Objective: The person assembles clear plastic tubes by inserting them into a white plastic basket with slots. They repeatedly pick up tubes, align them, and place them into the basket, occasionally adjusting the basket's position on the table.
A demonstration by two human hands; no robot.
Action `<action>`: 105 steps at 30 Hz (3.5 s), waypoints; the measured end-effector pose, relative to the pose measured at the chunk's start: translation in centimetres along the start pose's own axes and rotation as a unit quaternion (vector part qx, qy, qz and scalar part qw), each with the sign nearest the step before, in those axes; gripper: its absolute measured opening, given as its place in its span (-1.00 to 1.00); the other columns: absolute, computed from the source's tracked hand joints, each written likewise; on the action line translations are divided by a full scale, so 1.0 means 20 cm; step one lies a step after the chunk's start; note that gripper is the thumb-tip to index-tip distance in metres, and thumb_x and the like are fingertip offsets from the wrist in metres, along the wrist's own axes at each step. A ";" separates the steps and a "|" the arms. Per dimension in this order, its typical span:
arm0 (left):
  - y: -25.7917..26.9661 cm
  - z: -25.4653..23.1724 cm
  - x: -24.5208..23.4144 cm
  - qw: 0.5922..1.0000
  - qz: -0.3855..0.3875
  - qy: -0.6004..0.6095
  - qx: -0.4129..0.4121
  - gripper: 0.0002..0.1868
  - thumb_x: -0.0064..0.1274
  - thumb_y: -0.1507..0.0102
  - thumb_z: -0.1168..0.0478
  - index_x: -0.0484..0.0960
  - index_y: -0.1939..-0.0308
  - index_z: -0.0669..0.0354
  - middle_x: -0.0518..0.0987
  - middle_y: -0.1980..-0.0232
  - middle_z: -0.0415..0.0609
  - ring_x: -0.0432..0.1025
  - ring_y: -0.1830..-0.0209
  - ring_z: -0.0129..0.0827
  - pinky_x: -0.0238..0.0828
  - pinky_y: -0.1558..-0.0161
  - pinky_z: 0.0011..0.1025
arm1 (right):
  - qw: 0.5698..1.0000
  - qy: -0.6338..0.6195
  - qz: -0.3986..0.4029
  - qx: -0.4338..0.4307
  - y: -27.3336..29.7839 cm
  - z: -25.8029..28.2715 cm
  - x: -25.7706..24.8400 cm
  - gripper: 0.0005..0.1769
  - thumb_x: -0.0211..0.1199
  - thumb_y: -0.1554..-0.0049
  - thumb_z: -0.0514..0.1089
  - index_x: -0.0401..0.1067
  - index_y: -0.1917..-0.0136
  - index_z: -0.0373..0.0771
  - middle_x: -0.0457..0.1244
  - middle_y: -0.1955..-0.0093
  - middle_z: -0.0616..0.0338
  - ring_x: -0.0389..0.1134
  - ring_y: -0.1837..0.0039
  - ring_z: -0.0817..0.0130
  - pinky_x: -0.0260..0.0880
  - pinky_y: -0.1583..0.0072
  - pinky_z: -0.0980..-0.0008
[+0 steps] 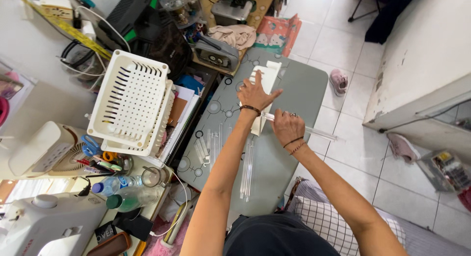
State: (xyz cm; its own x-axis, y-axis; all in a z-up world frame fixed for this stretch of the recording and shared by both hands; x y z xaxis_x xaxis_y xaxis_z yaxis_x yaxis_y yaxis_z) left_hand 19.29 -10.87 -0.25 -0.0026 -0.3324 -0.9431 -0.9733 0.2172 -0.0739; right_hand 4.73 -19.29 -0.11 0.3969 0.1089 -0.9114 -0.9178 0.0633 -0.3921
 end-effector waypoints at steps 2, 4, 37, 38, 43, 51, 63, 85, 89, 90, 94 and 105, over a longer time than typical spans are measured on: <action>-0.02 0.03 0.06 1.000 0.017 0.019 -0.003 0.24 0.17 0.10 -0.60 0.10 -0.51 -0.23 0.42 -0.06 0.39 0.48 0.13 0.25 0.47 0.18 0.02 | 0.998 -0.008 0.058 0.017 -0.02 -0.06 0.05 -0.72 0.35 -0.10 0.07 0.41 0.20 -0.15 0.33 0.40 0.13 0.40 0.35 0.12 0.35 0.32 0.14; -0.03 0.04 0.10 0.997 0.046 0.055 -0.011 0.19 0.17 0.06 -0.49 0.07 -0.57 -0.31 0.44 -0.03 0.41 0.51 0.21 0.20 0.50 0.18 -0.02 | 0.994 -0.015 0.107 0.027 -0.02 -0.10 0.08 -0.75 0.35 -0.08 0.05 0.45 0.18 -0.15 0.36 0.39 0.10 0.42 0.33 0.09 0.37 0.31 0.13; 0.06 -0.07 0.02 0.994 -0.106 -0.028 -0.021 0.01 0.19 0.02 -0.24 0.13 -0.49 -0.41 0.38 0.07 0.27 0.46 0.18 0.19 0.47 0.33 0.01 | 0.998 0.039 -0.003 -0.044 0.01 -0.11 -0.03 -0.62 0.31 -0.29 0.05 0.38 0.28 -0.14 0.24 0.53 0.20 0.31 0.46 0.25 0.25 0.38 0.25; 0.06 -0.06 0.05 0.996 -0.090 -0.020 -0.010 0.00 0.18 0.00 -0.22 0.13 -0.51 -0.38 0.37 0.05 0.29 0.45 0.18 0.18 0.48 0.35 -0.02 | 0.997 0.025 0.053 -0.047 -0.01 -0.13 0.02 -0.67 0.31 -0.28 0.05 0.41 0.23 -0.14 0.25 0.52 0.17 0.33 0.45 0.23 0.26 0.36 0.22; 0.08 -0.07 0.01 0.991 -0.119 -0.047 0.040 0.00 0.20 -0.03 -0.25 0.14 -0.51 -0.30 0.35 0.05 0.42 0.44 0.16 0.32 0.49 0.45 -0.08 | 0.967 -0.059 0.241 -0.055 -0.02 -0.28 0.06 -0.60 0.30 -0.12 0.22 0.50 0.20 -0.15 0.33 0.43 0.05 0.41 0.32 0.04 0.36 0.27 0.07; 0.06 0.03 -0.01 0.997 -0.055 -0.049 -0.018 -0.09 0.13 -0.10 -0.31 0.17 -0.50 -0.39 0.39 0.03 0.44 0.46 0.33 0.04 0.46 0.47 -0.17 | 0.977 0.020 0.209 0.039 0.07 -0.43 -0.05 -0.73 0.22 -0.14 -0.03 0.54 0.34 -0.13 0.34 0.38 0.01 0.43 0.31 0.03 0.40 0.29 0.08; 0.07 0.12 -0.06 0.999 -0.010 0.045 0.026 -0.10 0.08 -0.20 -0.42 0.22 -0.55 -0.31 0.50 -0.01 0.30 0.52 0.15 0.04 0.45 0.26 -0.08 | 0.974 -0.010 0.226 -0.007 0.07 -0.43 -0.09 -0.84 0.27 -0.11 -0.02 0.54 0.27 -0.04 0.32 0.44 0.12 0.39 0.36 0.13 0.35 0.29 0.16; 0.16 -0.22 0.06 0.973 -0.056 0.090 0.206 0.21 0.32 0.12 0.08 0.05 -0.57 -0.37 0.30 -0.29 0.29 0.34 -0.14 0.24 0.29 -0.14 0.02 | 0.834 -0.329 0.328 0.299 0.25 -0.84 0.10 -0.46 0.45 -0.07 0.21 0.47 0.38 -0.31 0.19 0.51 0.18 0.15 0.44 0.37 0.16 0.32 0.30; 0.08 -0.31 0.25 0.971 -0.013 0.015 0.238 0.20 0.29 0.16 0.11 0.09 -0.55 -0.41 0.31 -0.26 0.34 0.35 -0.13 0.26 0.25 -0.03 0.00 | 0.692 -0.487 0.343 0.409 0.40 -0.86 0.30 -0.48 0.46 -0.07 0.11 0.24 0.40 -0.20 0.03 0.55 0.35 -0.09 0.55 0.54 -0.15 0.50 0.40; 0.09 -0.32 0.32 0.971 0.004 -0.003 0.239 0.17 0.28 0.13 0.12 0.10 -0.55 -0.41 0.33 -0.25 0.31 0.36 -0.14 0.23 0.24 -0.03 0.01 | 0.655 -0.514 0.349 0.430 0.46 -0.84 0.34 -0.46 0.46 -0.07 0.09 0.16 0.41 -0.15 0.00 0.57 0.37 -0.11 0.57 0.56 -0.20 0.53 0.43; 0.10 -0.30 0.55 0.968 0.072 -0.079 0.228 0.11 0.26 0.11 0.10 0.13 -0.52 -0.39 0.39 -0.16 0.25 0.36 -0.17 0.22 0.20 -0.07 0.09 | 0.591 -0.537 0.370 0.474 0.61 -0.79 0.49 -0.49 0.41 -0.09 0.10 0.16 0.40 -0.12 -0.02 0.58 0.38 -0.15 0.57 0.59 -0.23 0.53 0.44; 0.09 -0.23 0.66 0.973 0.093 -0.105 0.184 0.04 0.36 0.03 -0.13 0.17 -0.49 -0.43 0.42 -0.10 0.32 0.36 -0.16 0.28 0.16 -0.06 0.22 | 0.826 -0.267 0.257 0.425 0.66 -0.82 0.60 -0.51 0.37 -0.15 0.11 0.40 0.46 -0.19 0.19 0.57 0.23 0.12 0.53 0.48 0.11 0.41 0.40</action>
State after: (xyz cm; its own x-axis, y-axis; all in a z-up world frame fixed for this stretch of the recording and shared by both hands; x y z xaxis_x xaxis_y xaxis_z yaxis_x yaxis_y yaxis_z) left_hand 16.52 -19.04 -11.26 -0.0867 -0.0695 -0.9938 -0.8121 0.5827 0.0301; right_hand -2.96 -33.39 -18.22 0.1158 0.7451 -0.6568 -0.7156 0.5212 0.4650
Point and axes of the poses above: each hand's wrist, its own y-axis away from the middle knuckle, its own x-axis out of the palm, z = x × y, the point moved 7 cm from there along -y, towards the middle knuckle
